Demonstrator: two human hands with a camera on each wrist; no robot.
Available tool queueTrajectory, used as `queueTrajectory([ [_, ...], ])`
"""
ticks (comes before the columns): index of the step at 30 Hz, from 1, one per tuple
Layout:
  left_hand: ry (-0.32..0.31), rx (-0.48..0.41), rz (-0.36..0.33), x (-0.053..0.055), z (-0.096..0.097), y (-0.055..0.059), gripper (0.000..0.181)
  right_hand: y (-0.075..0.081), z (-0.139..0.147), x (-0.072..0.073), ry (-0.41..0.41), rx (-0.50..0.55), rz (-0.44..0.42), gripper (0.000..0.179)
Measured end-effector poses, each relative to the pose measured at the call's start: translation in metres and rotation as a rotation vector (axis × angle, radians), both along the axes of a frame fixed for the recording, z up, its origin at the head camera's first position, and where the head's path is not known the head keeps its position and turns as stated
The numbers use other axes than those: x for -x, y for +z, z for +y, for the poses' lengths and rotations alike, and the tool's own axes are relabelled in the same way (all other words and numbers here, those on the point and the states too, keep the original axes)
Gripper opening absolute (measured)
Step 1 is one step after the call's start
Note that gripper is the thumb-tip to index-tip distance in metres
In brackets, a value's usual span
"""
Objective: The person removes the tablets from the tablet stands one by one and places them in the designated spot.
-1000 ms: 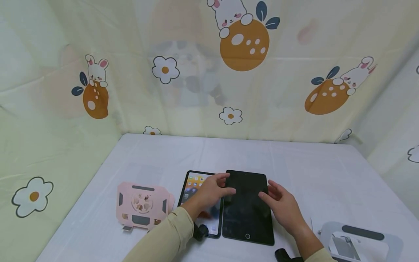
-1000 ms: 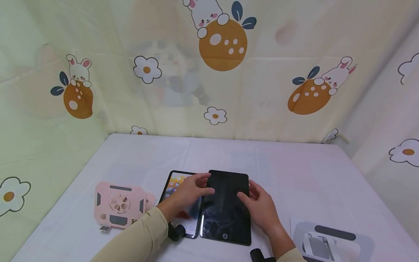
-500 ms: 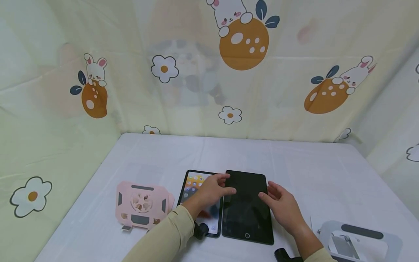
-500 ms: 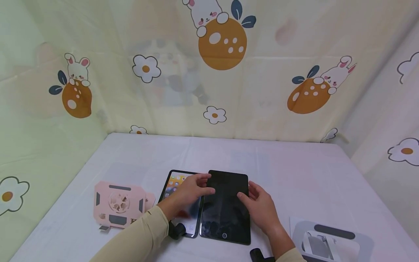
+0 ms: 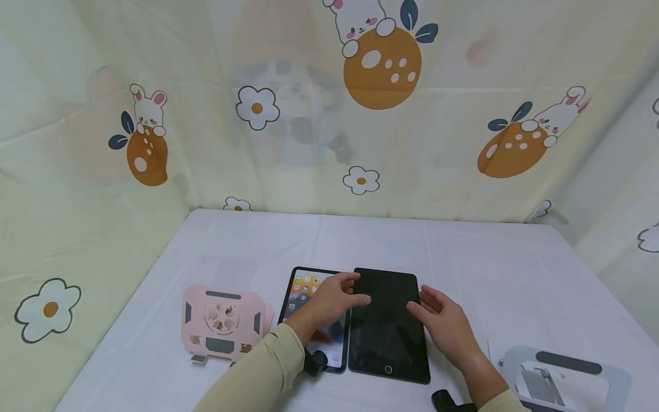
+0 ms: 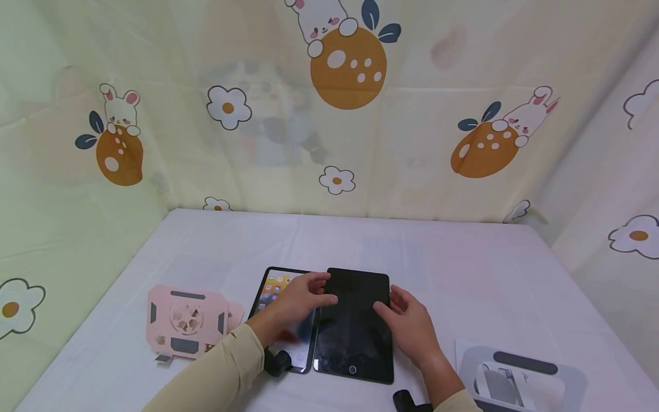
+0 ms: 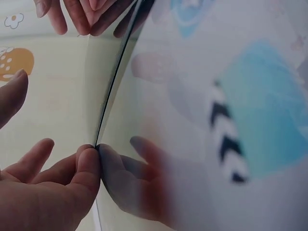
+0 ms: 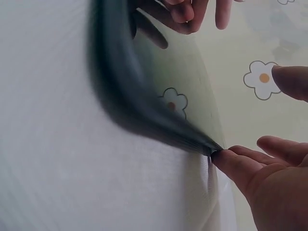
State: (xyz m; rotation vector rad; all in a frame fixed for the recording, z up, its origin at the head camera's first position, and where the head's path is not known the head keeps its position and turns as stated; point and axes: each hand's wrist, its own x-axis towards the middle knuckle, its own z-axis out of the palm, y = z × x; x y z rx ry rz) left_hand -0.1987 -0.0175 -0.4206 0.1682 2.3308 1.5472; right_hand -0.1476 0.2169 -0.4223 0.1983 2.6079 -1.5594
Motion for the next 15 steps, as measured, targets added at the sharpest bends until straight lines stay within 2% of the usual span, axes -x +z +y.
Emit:
queueTrajectory([
  [15, -0.022, 0.041, 0.024, -0.0025, 0.0003, 0.0009, 0.061, -0.0010, -0.0006, -0.0014, 0.009, 0.001, -0.012, 0.073],
])
